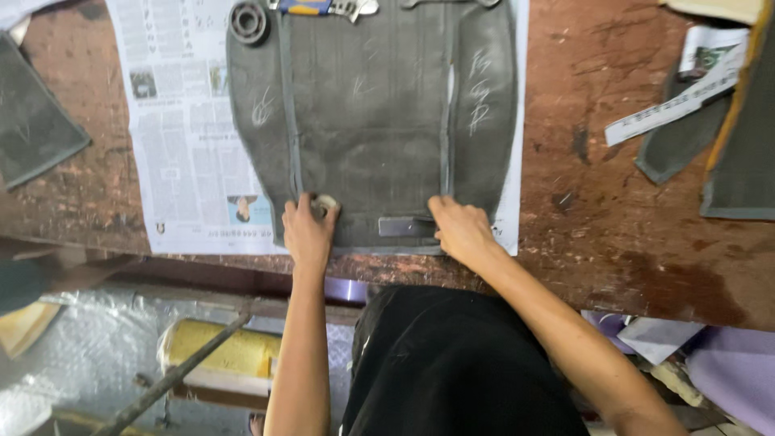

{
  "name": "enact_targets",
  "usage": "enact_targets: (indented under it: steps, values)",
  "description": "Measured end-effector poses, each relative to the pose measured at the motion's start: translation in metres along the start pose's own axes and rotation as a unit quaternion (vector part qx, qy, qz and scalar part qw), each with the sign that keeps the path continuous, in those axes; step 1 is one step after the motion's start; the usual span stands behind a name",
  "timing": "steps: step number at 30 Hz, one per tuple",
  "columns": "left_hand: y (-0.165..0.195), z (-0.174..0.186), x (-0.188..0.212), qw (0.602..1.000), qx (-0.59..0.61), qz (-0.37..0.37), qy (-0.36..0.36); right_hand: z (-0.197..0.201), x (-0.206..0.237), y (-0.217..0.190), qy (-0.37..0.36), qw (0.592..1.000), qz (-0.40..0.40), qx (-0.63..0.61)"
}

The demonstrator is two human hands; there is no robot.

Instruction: The person lays a gray fabric panel on newspaper on a workbench, weights it with wrenches and a bearing, and traces its outline with a pen. They reposition the panel, trace around a metal plate and a round fitting, then align a long straightedge on the newspaper and draw straight guide lines with the pen.

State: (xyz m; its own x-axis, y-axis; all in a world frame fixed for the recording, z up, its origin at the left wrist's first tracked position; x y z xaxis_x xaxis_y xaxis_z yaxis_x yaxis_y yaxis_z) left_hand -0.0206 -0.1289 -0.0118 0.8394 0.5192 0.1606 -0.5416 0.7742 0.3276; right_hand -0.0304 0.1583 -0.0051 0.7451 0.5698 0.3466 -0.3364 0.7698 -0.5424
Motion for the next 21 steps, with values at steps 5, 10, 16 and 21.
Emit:
enact_targets:
  steps: [5, 10, 16, 21]
  values:
    - [0.006, 0.003, 0.007, 0.998, 0.035, 0.031, -0.036, -0.001, 0.014, 0.019, 0.112, 0.983, 0.04, -0.136]
    - [-0.009, -0.003, -0.004, 0.995, 0.091, -0.039, 0.011, 0.004, 0.057, 0.078, 0.308, 0.914, -0.075, -0.253]
    - [-0.077, 0.013, -0.056, 0.982, 0.14, -0.024, 0.123, -0.016, 0.113, 0.155, 0.468, 0.833, -0.174, -0.238]
    - [-0.145, 0.044, -0.127, 0.977, 0.127, 0.019, 0.167, -0.022, 0.125, 0.163, 0.493, 0.812, -0.253, -0.183]
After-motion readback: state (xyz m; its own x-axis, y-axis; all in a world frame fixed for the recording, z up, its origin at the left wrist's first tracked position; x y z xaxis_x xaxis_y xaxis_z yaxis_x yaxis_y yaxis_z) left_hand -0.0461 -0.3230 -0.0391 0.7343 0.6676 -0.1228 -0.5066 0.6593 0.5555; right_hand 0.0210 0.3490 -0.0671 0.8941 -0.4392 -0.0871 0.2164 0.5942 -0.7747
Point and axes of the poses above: each hand's wrist, its own x-axis away from the middle knuckle, its own z-axis out of the back of the hand, y = z × x, the point moved 1 cm from there along -x, towards the middle knuckle, and after that the axes turned 12 degrees about z, right-handed, at the moved point
